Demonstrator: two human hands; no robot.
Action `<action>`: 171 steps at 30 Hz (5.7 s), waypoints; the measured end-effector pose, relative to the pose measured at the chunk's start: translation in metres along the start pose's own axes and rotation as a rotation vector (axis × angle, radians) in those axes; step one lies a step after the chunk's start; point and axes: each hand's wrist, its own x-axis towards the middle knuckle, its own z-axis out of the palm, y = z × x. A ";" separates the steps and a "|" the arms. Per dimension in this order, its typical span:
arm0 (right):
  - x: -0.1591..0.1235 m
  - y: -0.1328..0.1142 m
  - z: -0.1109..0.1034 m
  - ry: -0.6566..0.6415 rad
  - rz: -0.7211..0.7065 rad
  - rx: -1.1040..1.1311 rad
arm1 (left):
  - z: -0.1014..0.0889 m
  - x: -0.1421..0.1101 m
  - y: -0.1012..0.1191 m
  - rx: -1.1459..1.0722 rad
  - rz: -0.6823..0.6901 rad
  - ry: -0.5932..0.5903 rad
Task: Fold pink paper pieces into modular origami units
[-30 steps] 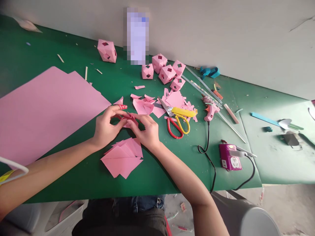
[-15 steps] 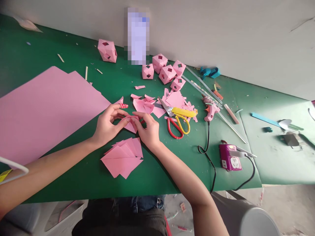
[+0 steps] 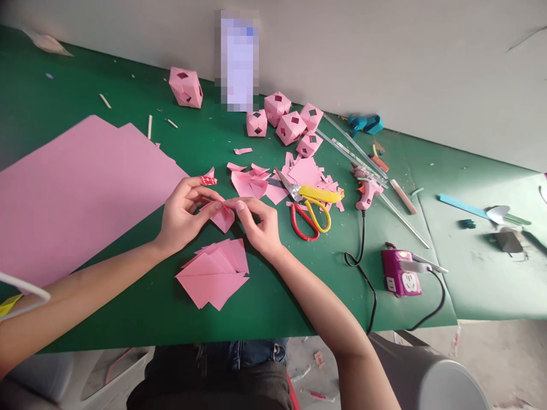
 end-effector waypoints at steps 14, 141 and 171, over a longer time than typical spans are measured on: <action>0.005 0.007 0.000 -0.113 0.138 0.104 | 0.000 -0.004 0.009 0.032 0.027 -0.038; 0.005 0.017 0.008 0.153 0.182 -0.080 | 0.003 0.002 0.004 -0.213 -0.318 -0.140; 0.002 0.010 0.015 0.016 0.024 -0.316 | 0.004 0.000 0.002 0.024 -0.184 -0.063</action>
